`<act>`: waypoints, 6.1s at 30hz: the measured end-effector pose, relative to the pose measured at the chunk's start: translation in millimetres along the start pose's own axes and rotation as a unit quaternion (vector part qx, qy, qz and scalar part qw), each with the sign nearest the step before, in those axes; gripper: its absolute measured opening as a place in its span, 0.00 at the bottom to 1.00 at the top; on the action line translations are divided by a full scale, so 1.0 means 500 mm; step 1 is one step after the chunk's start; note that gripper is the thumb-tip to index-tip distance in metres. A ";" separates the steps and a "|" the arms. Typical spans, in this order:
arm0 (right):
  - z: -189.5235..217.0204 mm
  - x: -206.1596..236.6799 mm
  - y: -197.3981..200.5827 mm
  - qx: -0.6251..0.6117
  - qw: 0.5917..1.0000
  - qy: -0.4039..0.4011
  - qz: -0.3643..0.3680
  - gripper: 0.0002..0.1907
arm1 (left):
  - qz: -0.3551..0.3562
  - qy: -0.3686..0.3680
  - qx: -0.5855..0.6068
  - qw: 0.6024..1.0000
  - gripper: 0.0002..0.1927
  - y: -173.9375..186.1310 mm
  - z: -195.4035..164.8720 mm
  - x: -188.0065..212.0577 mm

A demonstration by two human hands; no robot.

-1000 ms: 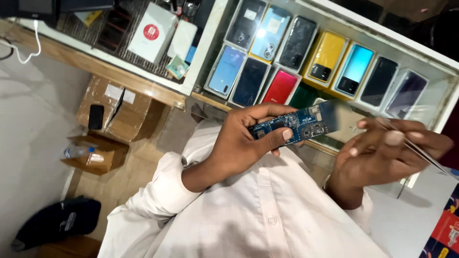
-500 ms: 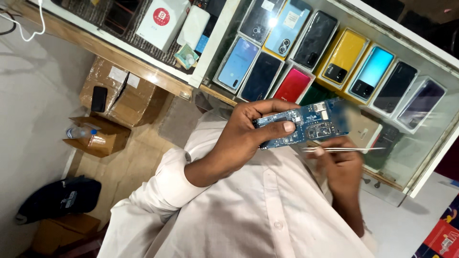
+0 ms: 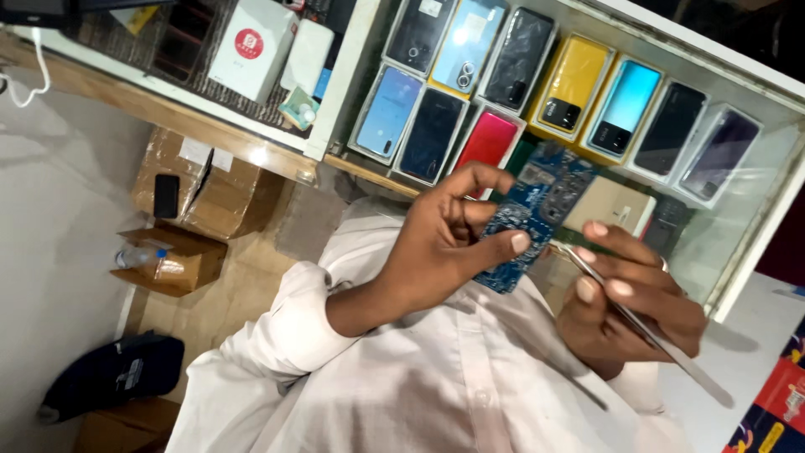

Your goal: The person coils a white USB cable and places it on the counter, then handles a small box and a yellow packet. They pick up a black tablet and connect the cable, then use a metal tool to probe and adjust components on a blue circuit board.

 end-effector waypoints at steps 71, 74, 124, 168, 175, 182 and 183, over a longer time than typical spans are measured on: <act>0.035 -0.060 -0.030 0.052 0.984 0.000 0.169 0.13 | 0.008 0.020 0.032 0.999 0.20 -0.078 0.028 0.035; 0.032 -0.057 -0.031 0.045 0.983 0.020 0.175 0.13 | 0.008 0.011 0.027 1.000 0.20 -0.077 0.025 0.036; 0.034 -0.059 -0.071 0.006 0.978 0.030 0.206 0.12 | -0.017 0.012 -0.026 0.999 0.20 -0.041 0.006 0.056; 0.057 -0.063 -0.111 0.090 0.964 0.037 0.249 0.12 | -0.002 0.033 -0.003 0.999 0.17 -0.007 0.006 0.058; 0.054 -0.065 -0.102 0.069 0.965 0.036 0.250 0.13 | -0.007 0.042 0.002 0.999 0.18 -0.011 0.010 0.052; 0.046 -0.062 -0.095 0.072 0.961 0.017 0.268 0.13 | -0.017 0.043 -0.020 0.999 0.19 -0.016 0.020 0.045; 0.049 -0.064 -0.090 0.067 0.964 0.021 0.257 0.12 | -0.014 0.041 -0.024 0.999 0.19 -0.018 0.021 0.044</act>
Point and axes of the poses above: each hand's wrist, its own x-axis away from the middle knuckle, its own y-axis out of the back of the hand, z = x × y, the point moved 8 cm from there along -x, towards the middle knuckle, and after that the axes turned 6 degrees about y, right-handed, at the moved point
